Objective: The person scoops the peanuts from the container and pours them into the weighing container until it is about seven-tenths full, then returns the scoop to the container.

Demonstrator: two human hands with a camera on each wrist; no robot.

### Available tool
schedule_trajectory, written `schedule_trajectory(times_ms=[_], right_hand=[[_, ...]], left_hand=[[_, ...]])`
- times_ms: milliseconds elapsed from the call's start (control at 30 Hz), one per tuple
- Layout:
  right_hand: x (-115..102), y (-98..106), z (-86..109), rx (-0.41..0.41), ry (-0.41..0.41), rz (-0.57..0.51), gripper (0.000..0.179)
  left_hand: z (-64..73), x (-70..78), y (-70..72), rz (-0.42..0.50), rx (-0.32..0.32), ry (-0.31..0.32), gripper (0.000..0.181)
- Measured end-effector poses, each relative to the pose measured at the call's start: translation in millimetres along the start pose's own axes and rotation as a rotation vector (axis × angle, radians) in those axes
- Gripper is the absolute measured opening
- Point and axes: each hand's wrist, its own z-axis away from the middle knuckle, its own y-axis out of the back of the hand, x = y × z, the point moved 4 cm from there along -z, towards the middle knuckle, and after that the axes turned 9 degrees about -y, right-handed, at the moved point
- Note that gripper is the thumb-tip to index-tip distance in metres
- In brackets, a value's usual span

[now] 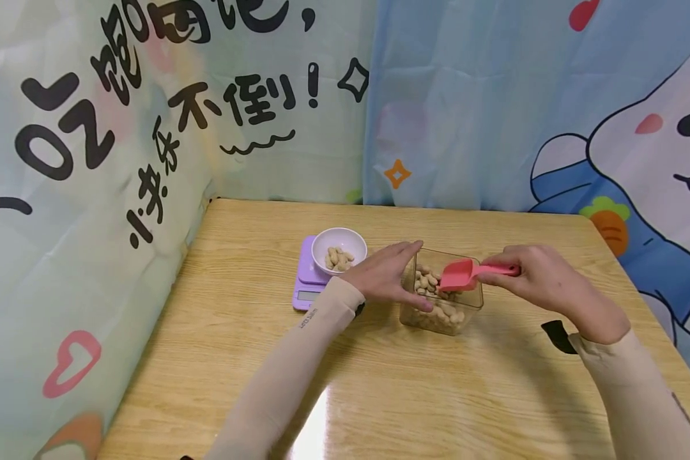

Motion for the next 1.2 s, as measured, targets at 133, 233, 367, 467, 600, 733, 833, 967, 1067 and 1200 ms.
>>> schedule_trajectory(times_ms=[133,233,367,467,600,733,833,967,1067,1200], right_hand=[[0,-3,-3.9,-0.084,-0.041,-0.018,0.019],[1,-10,-4.6,-0.12,-0.065,-0.043,0.02],[4,-21,-0.2,-0.115,-0.091,-0.081,0.017],[3,-25,1.5,-0.107,-0.095,-0.082,0.014],[-1,-29,-2.4,-0.075,-0.031,-0.071,0.01],[-1,-36,-4.5,0.026,0.05,-0.087,0.008],[3,-41,-2.9,0.087,0.065,-0.101,0.01],[6,-44,-1.4,0.112,0.058,-0.12,0.012],[9,-43,0.0,0.121,0.023,-0.165,0.015],[10,-44,0.4,0.124,-0.038,-0.223,0.02]], left_hand=[[-1.4,-2.6,-3.2,-0.007,-0.021,0.013,0.124],[-1.6,-2.8,-4.5,-0.011,-0.024,0.011,0.123],[-1.8,-2.3,-5.7,-0.004,-0.028,0.004,0.122],[-1.2,-3.2,-4.3,0.001,-0.021,0.008,0.122],[-0.4,-5.5,-2.0,0.002,0.0,0.009,0.121],[-0.7,-6.4,-2.9,0.006,0.008,0.0,0.121],[-0.5,-6.3,-3.6,-0.003,0.009,-0.001,0.122],[0.1,-6.9,-3.5,-0.019,0.02,0.004,0.121],[-0.1,-7.4,-3.6,-0.019,0.026,0.002,0.121],[-0.9,-7.3,-3.8,-0.02,0.025,0.0,0.121]])
